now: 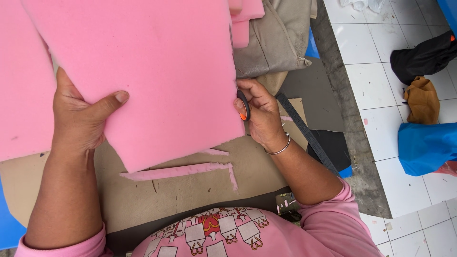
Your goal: Trimming the edges of pink foam blocks using scissors
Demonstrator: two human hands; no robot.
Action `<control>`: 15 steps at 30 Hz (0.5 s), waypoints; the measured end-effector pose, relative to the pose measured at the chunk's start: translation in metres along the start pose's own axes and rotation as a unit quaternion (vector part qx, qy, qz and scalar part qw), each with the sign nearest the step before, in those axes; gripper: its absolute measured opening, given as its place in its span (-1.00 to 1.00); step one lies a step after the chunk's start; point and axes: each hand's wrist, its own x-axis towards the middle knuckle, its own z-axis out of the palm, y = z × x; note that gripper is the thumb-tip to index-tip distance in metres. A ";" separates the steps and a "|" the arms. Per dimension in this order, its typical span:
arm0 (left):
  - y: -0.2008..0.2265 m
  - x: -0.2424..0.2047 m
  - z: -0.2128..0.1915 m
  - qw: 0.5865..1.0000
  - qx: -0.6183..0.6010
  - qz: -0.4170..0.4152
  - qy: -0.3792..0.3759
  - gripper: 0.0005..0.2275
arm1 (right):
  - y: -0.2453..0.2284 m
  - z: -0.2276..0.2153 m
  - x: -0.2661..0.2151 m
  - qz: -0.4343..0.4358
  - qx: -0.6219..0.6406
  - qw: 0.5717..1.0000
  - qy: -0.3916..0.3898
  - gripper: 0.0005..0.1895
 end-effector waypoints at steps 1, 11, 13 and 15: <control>0.001 0.000 0.000 1.000 0.005 0.001 0.001 -0.35 | 0.002 0.000 0.000 -0.001 -0.006 1.000 0.011 -0.62; 0.007 0.000 -0.003 0.998 0.049 -0.043 -0.023 -0.33 | -0.005 0.001 -0.001 0.000 -0.013 1.000 -0.009 -0.54; 0.007 0.000 -0.003 0.998 0.046 -0.042 -0.028 -0.33 | -0.007 0.003 0.000 0.005 -0.013 1.000 -0.012 -0.56; 0.005 0.000 -0.004 0.998 0.043 -0.042 -0.032 -0.33 | -0.007 0.004 -0.001 0.010 -0.011 1.000 -0.014 -0.59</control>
